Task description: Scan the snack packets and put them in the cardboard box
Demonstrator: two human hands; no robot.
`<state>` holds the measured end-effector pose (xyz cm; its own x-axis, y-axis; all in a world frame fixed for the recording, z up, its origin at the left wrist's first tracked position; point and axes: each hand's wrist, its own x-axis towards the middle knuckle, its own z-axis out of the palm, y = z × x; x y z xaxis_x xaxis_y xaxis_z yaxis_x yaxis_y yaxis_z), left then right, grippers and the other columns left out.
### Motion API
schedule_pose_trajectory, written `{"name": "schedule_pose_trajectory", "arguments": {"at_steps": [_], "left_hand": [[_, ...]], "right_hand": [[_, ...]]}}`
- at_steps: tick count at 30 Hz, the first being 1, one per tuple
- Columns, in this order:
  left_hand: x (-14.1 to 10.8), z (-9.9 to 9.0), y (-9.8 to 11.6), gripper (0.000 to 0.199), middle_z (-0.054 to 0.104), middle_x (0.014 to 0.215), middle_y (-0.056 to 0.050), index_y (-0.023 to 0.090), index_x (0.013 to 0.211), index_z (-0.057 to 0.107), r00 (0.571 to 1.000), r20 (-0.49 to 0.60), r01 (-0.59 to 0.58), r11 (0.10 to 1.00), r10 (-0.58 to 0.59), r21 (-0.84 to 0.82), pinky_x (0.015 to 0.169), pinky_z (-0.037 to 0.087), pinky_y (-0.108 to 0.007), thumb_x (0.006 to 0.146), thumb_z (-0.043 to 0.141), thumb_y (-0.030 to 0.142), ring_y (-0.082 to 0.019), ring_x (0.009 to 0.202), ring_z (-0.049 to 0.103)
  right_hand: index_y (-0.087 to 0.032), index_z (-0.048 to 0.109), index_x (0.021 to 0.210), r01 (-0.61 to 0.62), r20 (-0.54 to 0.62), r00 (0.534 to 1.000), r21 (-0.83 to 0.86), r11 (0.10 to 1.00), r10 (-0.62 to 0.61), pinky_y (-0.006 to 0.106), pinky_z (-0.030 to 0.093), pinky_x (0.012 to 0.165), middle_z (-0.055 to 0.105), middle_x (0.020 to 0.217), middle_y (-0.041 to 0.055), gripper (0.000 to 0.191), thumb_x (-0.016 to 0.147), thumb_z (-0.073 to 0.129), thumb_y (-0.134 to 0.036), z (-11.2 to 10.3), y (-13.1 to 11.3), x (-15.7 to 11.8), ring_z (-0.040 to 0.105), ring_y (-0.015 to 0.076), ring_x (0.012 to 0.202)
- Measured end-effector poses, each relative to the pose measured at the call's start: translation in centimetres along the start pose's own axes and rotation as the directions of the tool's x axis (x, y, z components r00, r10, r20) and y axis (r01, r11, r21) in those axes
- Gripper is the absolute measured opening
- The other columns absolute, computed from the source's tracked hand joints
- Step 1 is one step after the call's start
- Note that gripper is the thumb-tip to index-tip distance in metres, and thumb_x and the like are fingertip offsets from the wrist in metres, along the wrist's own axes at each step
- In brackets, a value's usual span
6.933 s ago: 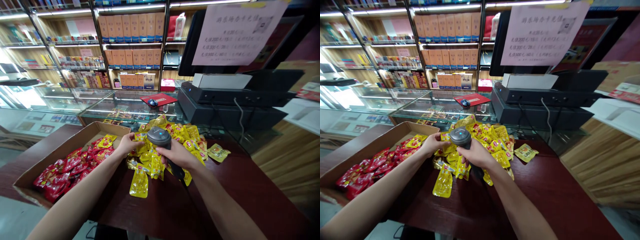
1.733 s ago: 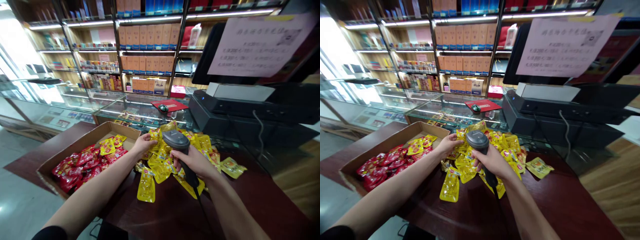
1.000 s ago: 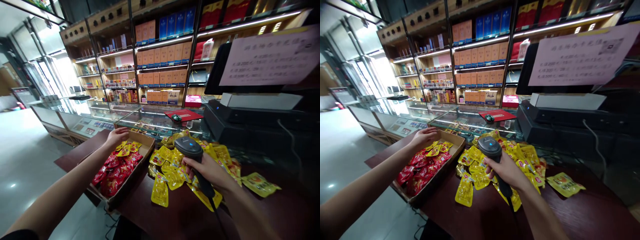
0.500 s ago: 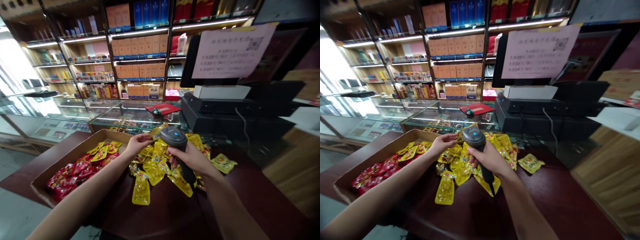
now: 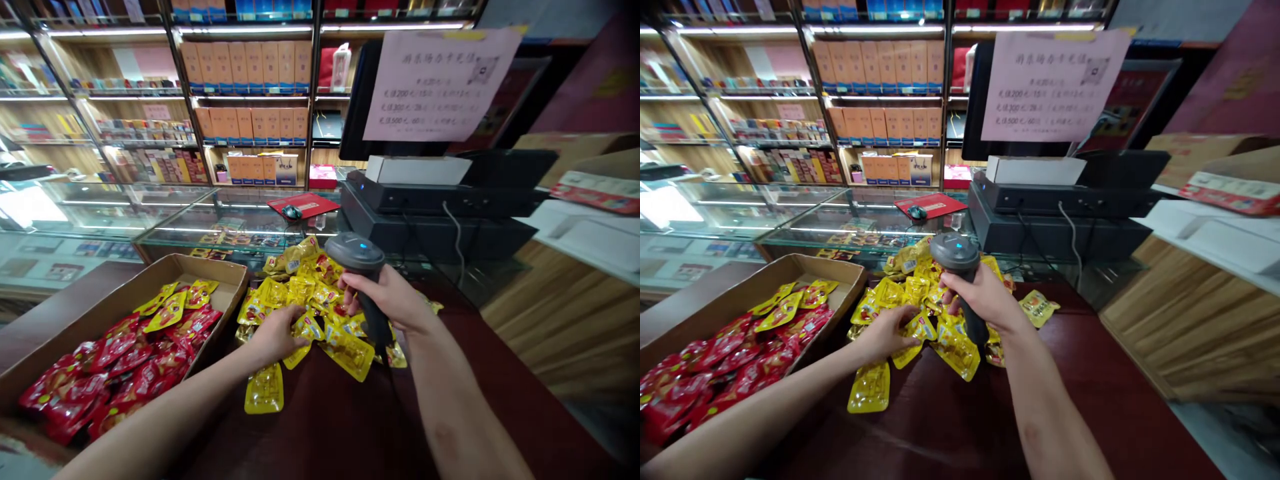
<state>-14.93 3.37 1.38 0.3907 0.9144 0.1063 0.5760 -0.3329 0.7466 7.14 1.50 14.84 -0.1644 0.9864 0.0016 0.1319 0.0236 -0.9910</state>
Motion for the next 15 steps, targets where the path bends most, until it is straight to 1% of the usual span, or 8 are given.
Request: {"name": "schedule_pose_trajectory", "arguments": {"at_steps": [3, 7, 8, 10, 12, 14, 15], "left_hand": [[-0.2, 0.4, 0.1, 0.064, 0.071, 0.109, -0.011, 0.023, 0.121, 0.062, 0.999, 0.022, 0.036, 0.998, -0.037, 0.055, 0.087, 0.046, -0.035, 0.060, 0.080, 0.027, -0.029, 0.101, 0.065], [-0.1, 0.6, 0.0, 0.063, 0.071, 0.093, -0.008, 0.021, 0.120, 0.060, 0.991, 0.026, 0.132, 0.989, -0.134, 0.066, 0.075, 0.046, -0.032, 0.061, 0.079, 0.028, -0.027, 0.087, 0.066], [0.0, 0.4, -0.1, 0.061, 0.070, 0.090, -0.007, 0.020, 0.117, 0.061, 0.988, 0.021, 0.149, 0.987, -0.150, 0.058, 0.073, 0.045, -0.031, 0.059, 0.080, 0.029, -0.026, 0.084, 0.066], [0.4, 0.0, -0.2, 0.052, 0.070, 0.082, -0.005, 0.019, 0.104, 0.067, 0.983, 0.030, 0.177, 0.984, -0.178, 0.031, 0.070, 0.046, -0.030, 0.056, 0.082, 0.031, -0.026, 0.080, 0.065], [0.8, -0.6, -0.3, 0.039, 0.070, 0.076, -0.003, 0.018, 0.088, 0.071, 0.977, 0.076, 0.203, 0.977, -0.199, -0.060, 0.068, 0.047, -0.030, 0.056, 0.083, 0.036, -0.025, 0.076, 0.065], [1.2, -1.4, -0.3, 0.035, 0.072, 0.075, -0.003, 0.017, 0.082, 0.073, 0.972, 0.117, 0.226, 0.941, -0.202, -0.252, 0.066, 0.049, -0.029, 0.058, 0.082, 0.041, -0.024, 0.074, 0.067], [1.3, -1.9, -0.2, 0.036, 0.073, 0.078, -0.004, 0.017, 0.083, 0.074, 0.972, 0.115, 0.234, 0.901, -0.206, -0.365, 0.067, 0.050, -0.029, 0.058, 0.082, 0.043, -0.024, 0.075, 0.068]], "right_hand": [[-0.016, 0.060, 0.077, 0.014, -0.024, 1.000, 0.019, 1.000, -0.013, 0.025, 0.052, 0.046, 0.064, 0.058, 0.0002, 0.027, 0.074, 0.072, -0.041, -0.8, -0.3, -0.1, 0.061, 0.0129, 0.045], [-0.016, 0.060, 0.075, 0.036, -0.025, 0.999, 0.047, 0.998, -0.035, 0.024, 0.052, 0.047, 0.063, 0.059, 0.0003, 0.029, 0.073, 0.074, -0.041, -1.3, -0.4, -0.2, 0.061, 0.0126, 0.047], [-0.016, 0.060, 0.075, 0.035, -0.024, 0.999, 0.049, 0.998, -0.034, 0.024, 0.052, 0.047, 0.063, 0.059, 0.0003, 0.029, 0.073, 0.073, -0.041, -1.3, -0.4, -0.2, 0.062, 0.0127, 0.048], [-0.016, 0.060, 0.076, 0.028, -0.022, 0.999, 0.038, 0.999, -0.027, 0.025, 0.052, 0.046, 0.063, 0.057, 0.0000, 0.029, 0.074, 0.073, -0.041, -1.2, -0.3, -0.2, 0.061, 0.0126, 0.046], [-0.016, 0.060, 0.076, 0.020, -0.004, 1.000, 0.014, 1.000, -0.020, 0.025, 0.052, 0.047, 0.064, 0.057, 0.0000, 0.027, 0.074, 0.072, -0.041, -0.9, -0.3, -0.2, 0.061, 0.0128, 0.046], [-0.017, 0.061, 0.075, 0.008, 0.039, 0.999, -0.030, 1.000, -0.007, 0.027, 0.053, 0.049, 0.065, 0.059, 0.0008, 0.025, 0.075, 0.071, -0.040, -0.4, -0.4, -0.2, 0.062, 0.0135, 0.047], [-0.018, 0.061, 0.075, -0.001, 0.064, 0.998, -0.058, 0.998, 0.005, 0.028, 0.053, 0.049, 0.066, 0.059, 0.0011, 0.024, 0.075, 0.071, -0.040, -0.2, -0.4, -0.2, 0.062, 0.0141, 0.048]]}}
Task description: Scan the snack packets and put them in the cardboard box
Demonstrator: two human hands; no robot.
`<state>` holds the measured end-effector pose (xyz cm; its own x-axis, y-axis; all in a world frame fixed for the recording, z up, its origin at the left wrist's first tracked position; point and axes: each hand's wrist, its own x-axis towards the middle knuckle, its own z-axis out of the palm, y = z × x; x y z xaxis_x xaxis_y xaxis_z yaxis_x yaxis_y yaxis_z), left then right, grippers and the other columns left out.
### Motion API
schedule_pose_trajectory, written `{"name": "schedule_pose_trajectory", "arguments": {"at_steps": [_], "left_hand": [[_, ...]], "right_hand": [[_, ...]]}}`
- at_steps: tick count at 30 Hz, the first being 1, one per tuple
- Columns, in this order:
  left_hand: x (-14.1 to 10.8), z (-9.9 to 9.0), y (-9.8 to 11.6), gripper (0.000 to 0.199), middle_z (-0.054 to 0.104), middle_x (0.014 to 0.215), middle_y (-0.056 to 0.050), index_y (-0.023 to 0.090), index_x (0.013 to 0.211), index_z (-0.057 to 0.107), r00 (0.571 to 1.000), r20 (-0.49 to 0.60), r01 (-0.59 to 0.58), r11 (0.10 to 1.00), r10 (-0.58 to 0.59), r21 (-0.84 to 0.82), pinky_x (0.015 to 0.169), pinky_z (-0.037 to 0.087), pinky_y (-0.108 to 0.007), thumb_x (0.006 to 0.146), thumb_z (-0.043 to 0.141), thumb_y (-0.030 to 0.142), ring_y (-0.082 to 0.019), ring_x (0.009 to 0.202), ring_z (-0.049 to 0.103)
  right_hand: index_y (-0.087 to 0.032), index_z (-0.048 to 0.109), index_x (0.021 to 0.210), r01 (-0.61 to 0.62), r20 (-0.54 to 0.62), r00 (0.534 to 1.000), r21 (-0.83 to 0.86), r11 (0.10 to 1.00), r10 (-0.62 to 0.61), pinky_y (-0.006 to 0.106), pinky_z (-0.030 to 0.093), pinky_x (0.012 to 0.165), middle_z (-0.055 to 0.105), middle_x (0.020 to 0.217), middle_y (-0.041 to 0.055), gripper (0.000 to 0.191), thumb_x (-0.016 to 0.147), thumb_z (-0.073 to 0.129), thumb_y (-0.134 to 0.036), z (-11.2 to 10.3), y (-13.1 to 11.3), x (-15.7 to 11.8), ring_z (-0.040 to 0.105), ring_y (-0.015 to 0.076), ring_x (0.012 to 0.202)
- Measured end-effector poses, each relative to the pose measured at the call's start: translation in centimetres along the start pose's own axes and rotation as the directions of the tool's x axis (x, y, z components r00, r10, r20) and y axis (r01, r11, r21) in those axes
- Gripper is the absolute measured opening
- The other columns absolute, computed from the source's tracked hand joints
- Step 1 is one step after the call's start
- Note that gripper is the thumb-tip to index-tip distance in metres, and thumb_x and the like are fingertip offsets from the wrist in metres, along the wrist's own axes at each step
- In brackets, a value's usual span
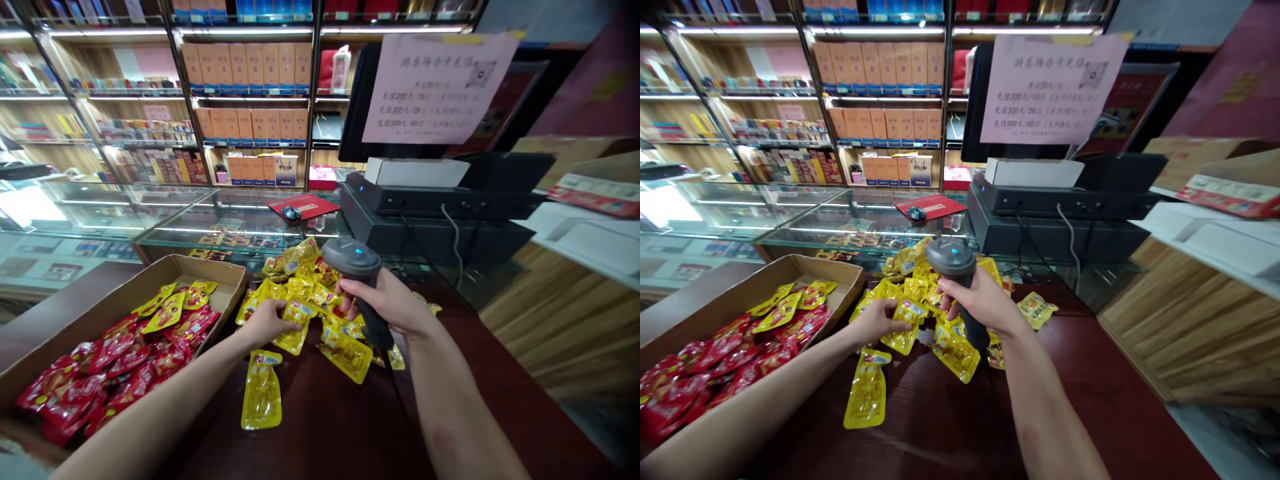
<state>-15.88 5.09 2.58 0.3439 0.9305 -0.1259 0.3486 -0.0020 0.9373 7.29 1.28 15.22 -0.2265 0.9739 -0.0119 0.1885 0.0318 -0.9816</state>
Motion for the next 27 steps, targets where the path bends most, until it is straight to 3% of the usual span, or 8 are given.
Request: {"name": "schedule_pose_trajectory", "arguments": {"at_steps": [3, 7, 15, 27], "left_hand": [[0.0, -1.0, 0.9, 0.044, 0.076, 0.089, -0.006, 0.018, 0.089, 0.075, 0.994, -0.107, -0.017, 0.953, -0.017, -0.304, 0.071, 0.054, -0.032, 0.056, 0.086, 0.044, -0.025, 0.081, 0.070], [0.1, -2.2, 1.8, 0.051, 0.077, 0.096, -0.008, 0.018, 0.090, 0.074, 0.958, -0.281, -0.086, 0.884, -0.052, -0.459, 0.076, 0.056, -0.033, 0.048, 0.090, 0.043, -0.025, 0.086, 0.072], [0.3, -2.9, 1.6, 0.057, 0.077, 0.095, -0.008, 0.016, 0.091, 0.073, 0.942, -0.323, -0.104, 0.838, -0.090, -0.536, 0.082, 0.056, -0.034, 0.042, 0.093, 0.039, -0.024, 0.088, 0.072], [0.5, -2.9, 1.4, 0.053, 0.077, 0.091, -0.009, 0.015, 0.094, 0.072, 0.940, -0.326, -0.084, 0.862, -0.098, -0.501, 0.072, 0.057, -0.033, 0.048, 0.090, 0.034, -0.026, 0.084, 0.073]], "right_hand": [[-0.020, 0.060, 0.072, -0.035, 0.091, 0.995, -0.080, 0.996, 0.043, 0.030, 0.054, 0.052, 0.066, 0.058, 0.0011, 0.022, 0.078, 0.068, -0.040, 0.9, 0.1, 0.1, 0.064, 0.0161, 0.049], [-0.021, 0.058, 0.073, -0.040, 0.212, 0.975, -0.145, 0.989, 0.070, 0.032, 0.053, 0.055, 0.066, 0.056, 0.0011, 0.019, 0.082, 0.064, -0.036, 2.1, 0.5, 0.3, 0.065, 0.0171, 0.050], [-0.020, 0.052, 0.074, -0.105, 0.251, 0.957, -0.175, 0.979, 0.147, 0.025, 0.051, 0.048, 0.064, 0.053, -0.0009, 0.013, 0.080, 0.062, -0.026, 3.7, 0.6, 0.4, 0.063, 0.0137, 0.047], [-0.020, 0.048, 0.075, -0.101, 0.257, 0.956, -0.153, 0.983, 0.138, 0.022, 0.050, 0.047, 0.060, 0.055, -0.0037, 0.019, 0.079, 0.065, -0.028, 3.9, 0.5, 0.3, 0.063, 0.0120, 0.047]]}}
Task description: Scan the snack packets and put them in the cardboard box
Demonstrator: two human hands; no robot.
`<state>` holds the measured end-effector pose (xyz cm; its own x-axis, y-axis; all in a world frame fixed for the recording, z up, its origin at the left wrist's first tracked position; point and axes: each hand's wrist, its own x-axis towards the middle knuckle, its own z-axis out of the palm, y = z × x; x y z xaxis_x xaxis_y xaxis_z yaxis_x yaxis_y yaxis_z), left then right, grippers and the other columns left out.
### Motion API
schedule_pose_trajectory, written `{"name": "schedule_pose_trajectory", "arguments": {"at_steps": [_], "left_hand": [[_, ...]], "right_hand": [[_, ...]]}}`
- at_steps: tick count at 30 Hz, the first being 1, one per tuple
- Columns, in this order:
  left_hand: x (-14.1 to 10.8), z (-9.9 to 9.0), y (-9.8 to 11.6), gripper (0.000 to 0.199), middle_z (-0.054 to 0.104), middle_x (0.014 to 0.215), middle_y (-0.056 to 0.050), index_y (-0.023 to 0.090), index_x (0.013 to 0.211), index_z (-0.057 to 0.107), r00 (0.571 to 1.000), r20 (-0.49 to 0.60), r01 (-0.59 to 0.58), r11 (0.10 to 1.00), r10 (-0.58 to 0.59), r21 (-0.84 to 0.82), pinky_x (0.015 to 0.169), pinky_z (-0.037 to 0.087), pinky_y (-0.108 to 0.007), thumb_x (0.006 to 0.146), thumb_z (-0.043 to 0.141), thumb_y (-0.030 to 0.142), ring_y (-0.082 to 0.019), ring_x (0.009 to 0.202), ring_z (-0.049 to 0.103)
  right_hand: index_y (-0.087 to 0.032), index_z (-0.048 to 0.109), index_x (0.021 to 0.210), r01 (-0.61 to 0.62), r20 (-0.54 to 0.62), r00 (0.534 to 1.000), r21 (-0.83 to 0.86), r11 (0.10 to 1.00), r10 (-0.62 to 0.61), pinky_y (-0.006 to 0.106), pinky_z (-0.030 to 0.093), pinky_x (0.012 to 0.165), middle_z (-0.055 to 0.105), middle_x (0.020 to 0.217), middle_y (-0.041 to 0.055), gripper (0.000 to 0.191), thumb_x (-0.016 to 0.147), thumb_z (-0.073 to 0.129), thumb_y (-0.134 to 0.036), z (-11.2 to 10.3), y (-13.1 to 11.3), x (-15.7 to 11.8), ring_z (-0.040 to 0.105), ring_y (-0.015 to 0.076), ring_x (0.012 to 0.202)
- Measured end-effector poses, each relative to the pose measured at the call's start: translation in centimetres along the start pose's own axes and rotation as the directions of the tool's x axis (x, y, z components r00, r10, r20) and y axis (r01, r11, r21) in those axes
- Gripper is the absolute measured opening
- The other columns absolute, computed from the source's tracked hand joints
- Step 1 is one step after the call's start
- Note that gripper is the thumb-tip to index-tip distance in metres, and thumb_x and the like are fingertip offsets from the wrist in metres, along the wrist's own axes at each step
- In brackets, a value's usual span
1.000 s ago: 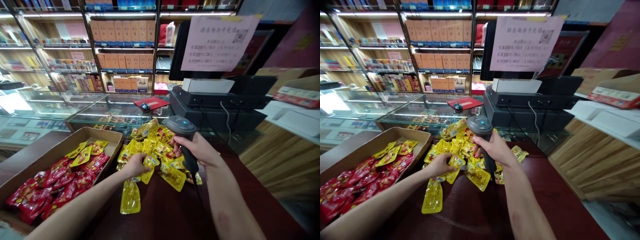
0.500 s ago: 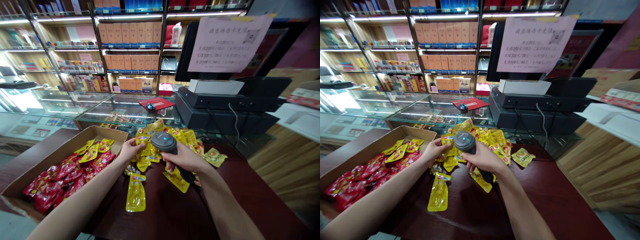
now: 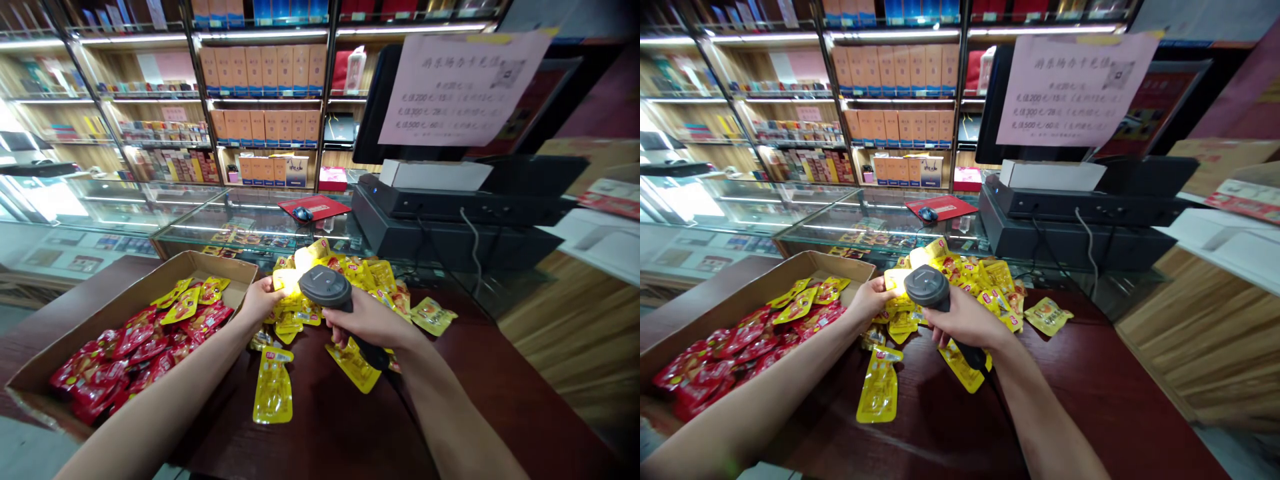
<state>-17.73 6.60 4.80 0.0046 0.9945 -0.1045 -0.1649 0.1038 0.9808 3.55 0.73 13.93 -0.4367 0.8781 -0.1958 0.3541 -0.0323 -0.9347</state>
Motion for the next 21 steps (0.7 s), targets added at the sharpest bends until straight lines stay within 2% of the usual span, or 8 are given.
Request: {"name": "schedule_pose_trajectory", "arguments": {"at_steps": [7, 12, 17, 21], "left_hand": [[0.1, 0.1, -0.3, 0.051, 0.077, 0.093, -0.008, 0.016, 0.091, 0.073, 0.999, 0.012, -0.041, 0.998, 0.041, -0.042, 0.075, 0.056, -0.032, 0.048, 0.090, 0.037, -0.023, 0.081, 0.072], [0.0, 0.2, 0.4, 0.052, 0.077, 0.096, -0.008, 0.016, 0.093, 0.071, 0.996, -0.010, -0.093, 0.996, 0.093, -0.001, 0.078, 0.056, -0.031, 0.051, 0.089, 0.040, -0.023, 0.085, 0.072], [0.0, -0.6, 2.7, 0.055, 0.076, 0.097, -0.007, 0.016, 0.095, 0.070, 0.984, -0.070, -0.169, 0.985, 0.165, -0.045, 0.081, 0.055, -0.032, 0.050, 0.089, 0.040, -0.022, 0.086, 0.071], [-0.4, -2.8, 5.4, 0.059, 0.076, 0.093, -0.006, 0.015, 0.096, 0.070, 0.963, -0.150, -0.231, 0.973, 0.224, -0.030, 0.077, 0.056, -0.032, 0.047, 0.090, 0.041, -0.022, 0.081, 0.071]], "right_hand": [[-0.019, 0.053, 0.082, -0.007, 0.013, 1.000, 0.037, 0.999, 0.007, 0.025, 0.052, 0.048, 0.064, 0.059, -0.0017, 0.020, 0.078, 0.067, -0.032, -0.1, 0.1, 0.0, 0.064, 0.0139, 0.049], [-0.018, 0.056, 0.087, 0.015, 0.009, 1.000, -0.008, 1.000, -0.015, 0.028, 0.053, 0.052, 0.067, 0.060, 0.0005, 0.022, 0.081, 0.066, -0.036, -0.2, 0.3, 0.0, 0.066, 0.0158, 0.052], [-0.017, 0.057, 0.092, 0.061, 0.044, 0.997, 0.020, 0.998, -0.062, 0.029, 0.052, 0.054, 0.069, 0.065, 0.0022, 0.029, 0.082, 0.065, -0.043, -0.1, 0.3, -0.4, 0.065, 0.0165, 0.052], [-0.018, 0.057, 0.085, 0.120, 0.013, 0.993, 0.007, 0.993, -0.120, 0.026, 0.047, 0.052, 0.063, 0.058, -0.0012, 0.030, 0.080, 0.067, -0.045, 0.2, -0.2, -0.9, 0.060, 0.0139, 0.049]]}}
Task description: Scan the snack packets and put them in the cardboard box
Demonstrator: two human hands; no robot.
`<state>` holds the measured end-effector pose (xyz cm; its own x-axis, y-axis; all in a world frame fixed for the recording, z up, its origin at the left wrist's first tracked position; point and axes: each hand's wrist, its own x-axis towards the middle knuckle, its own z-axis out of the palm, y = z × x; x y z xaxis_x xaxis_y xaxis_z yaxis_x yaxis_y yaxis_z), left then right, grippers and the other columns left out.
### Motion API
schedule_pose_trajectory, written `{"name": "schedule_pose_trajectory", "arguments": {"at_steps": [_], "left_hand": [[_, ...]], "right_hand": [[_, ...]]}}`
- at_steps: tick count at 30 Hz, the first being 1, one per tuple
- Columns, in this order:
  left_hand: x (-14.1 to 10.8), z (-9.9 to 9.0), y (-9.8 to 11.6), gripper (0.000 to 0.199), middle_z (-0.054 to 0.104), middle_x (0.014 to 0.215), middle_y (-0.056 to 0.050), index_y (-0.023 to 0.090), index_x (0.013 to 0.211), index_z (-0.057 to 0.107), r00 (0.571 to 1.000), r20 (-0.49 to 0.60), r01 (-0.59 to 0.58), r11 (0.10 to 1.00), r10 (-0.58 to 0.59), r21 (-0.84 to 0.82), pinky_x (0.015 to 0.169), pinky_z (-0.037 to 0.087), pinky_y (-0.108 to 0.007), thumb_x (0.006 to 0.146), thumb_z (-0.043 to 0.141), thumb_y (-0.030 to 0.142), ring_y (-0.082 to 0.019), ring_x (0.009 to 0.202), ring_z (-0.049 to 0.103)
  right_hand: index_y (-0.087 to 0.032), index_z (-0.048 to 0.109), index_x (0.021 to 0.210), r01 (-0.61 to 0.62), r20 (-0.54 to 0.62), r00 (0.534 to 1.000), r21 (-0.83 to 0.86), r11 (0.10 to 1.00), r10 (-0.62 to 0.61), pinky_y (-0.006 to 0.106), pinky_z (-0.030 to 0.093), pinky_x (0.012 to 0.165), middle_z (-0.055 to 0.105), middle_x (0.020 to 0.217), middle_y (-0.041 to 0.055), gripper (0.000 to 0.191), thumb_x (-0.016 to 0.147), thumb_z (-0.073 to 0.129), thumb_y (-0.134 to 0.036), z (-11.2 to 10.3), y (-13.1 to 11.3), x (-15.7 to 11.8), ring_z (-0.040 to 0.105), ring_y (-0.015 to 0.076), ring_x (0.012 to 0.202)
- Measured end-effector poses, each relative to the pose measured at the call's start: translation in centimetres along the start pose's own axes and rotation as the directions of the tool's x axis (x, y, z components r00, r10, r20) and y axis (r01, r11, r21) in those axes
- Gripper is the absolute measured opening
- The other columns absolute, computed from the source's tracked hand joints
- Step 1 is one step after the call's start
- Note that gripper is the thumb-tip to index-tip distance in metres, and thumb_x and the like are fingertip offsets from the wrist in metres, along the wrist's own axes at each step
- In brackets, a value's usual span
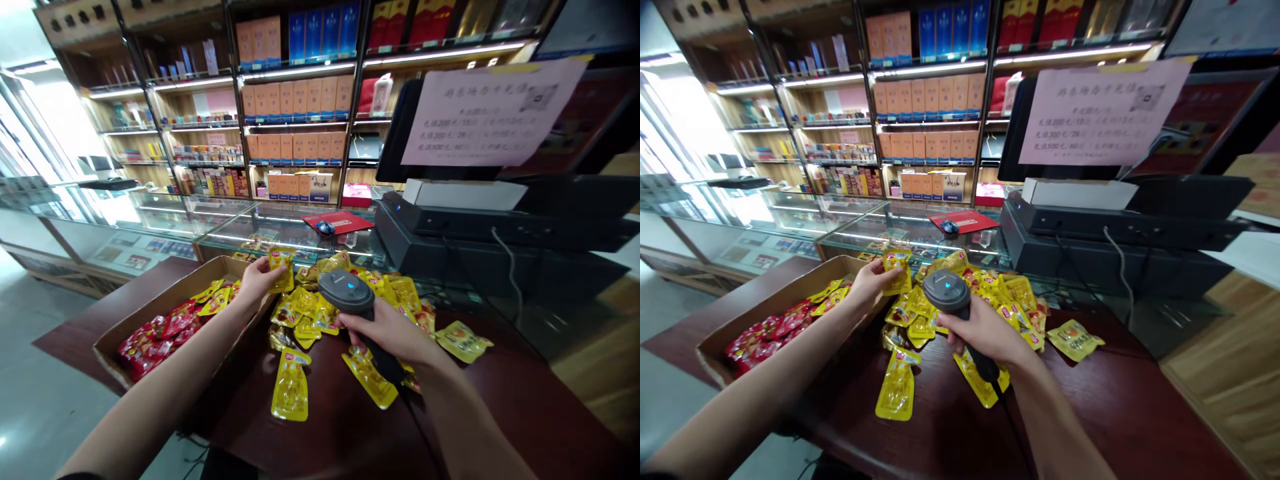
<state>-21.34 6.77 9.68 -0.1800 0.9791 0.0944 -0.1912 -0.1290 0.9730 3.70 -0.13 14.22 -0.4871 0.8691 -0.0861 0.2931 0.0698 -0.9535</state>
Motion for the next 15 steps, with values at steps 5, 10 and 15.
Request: {"name": "schedule_pose_trajectory", "arguments": {"at_steps": [5, 10, 15], "left_hand": [[0.4, -4.5, 3.2, 0.061, 0.075, 0.090, -0.008, 0.013, 0.095, 0.071, 0.986, -0.114, -0.103, 0.979, 0.124, 0.176, 0.073, 0.054, -0.032, 0.047, 0.090, 0.045, -0.019, 0.075, 0.069], [-0.1, -7.2, 4.2, 0.056, 0.075, 0.094, -0.010, 0.013, 0.100, 0.072, 0.928, -0.182, -0.230, 0.883, 0.326, 0.410, 0.080, 0.053, -0.032, 0.057, 0.085, 0.046, -0.020, 0.082, 0.068], [-3.2, -5.4, 2.8, 0.040, 0.075, 0.092, -0.008, 0.017, 0.099, 0.072, 0.972, 0.179, -0.234, 0.679, 0.152, 0.696, 0.074, 0.052, -0.030, 0.069, 0.073, 0.044, -0.020, 0.081, 0.068]], "right_hand": [[-0.017, 0.057, 0.081, 0.026, 0.003, 1.000, 0.016, 1.000, -0.026, 0.025, 0.042, 0.048, 0.057, 0.052, -0.0035, 0.032, 0.078, 0.068, -0.047, 0.4, -0.1, -0.1, 0.051, 0.0112, 0.045], [-0.018, 0.058, 0.081, 0.027, 0.038, 0.999, 0.053, 0.998, -0.029, 0.026, 0.041, 0.048, 0.058, 0.055, -0.0025, 0.029, 0.079, 0.068, -0.045, 0.9, 0.2, -0.1, 0.051, 0.0110, 0.045], [-0.020, 0.056, 0.081, 0.029, 0.043, 0.999, 0.085, 0.996, -0.033, 0.027, 0.040, 0.047, 0.056, 0.052, -0.0035, 0.026, 0.078, 0.069, -0.041, 1.2, 0.0, -0.1, 0.049, 0.0113, 0.044]]}}
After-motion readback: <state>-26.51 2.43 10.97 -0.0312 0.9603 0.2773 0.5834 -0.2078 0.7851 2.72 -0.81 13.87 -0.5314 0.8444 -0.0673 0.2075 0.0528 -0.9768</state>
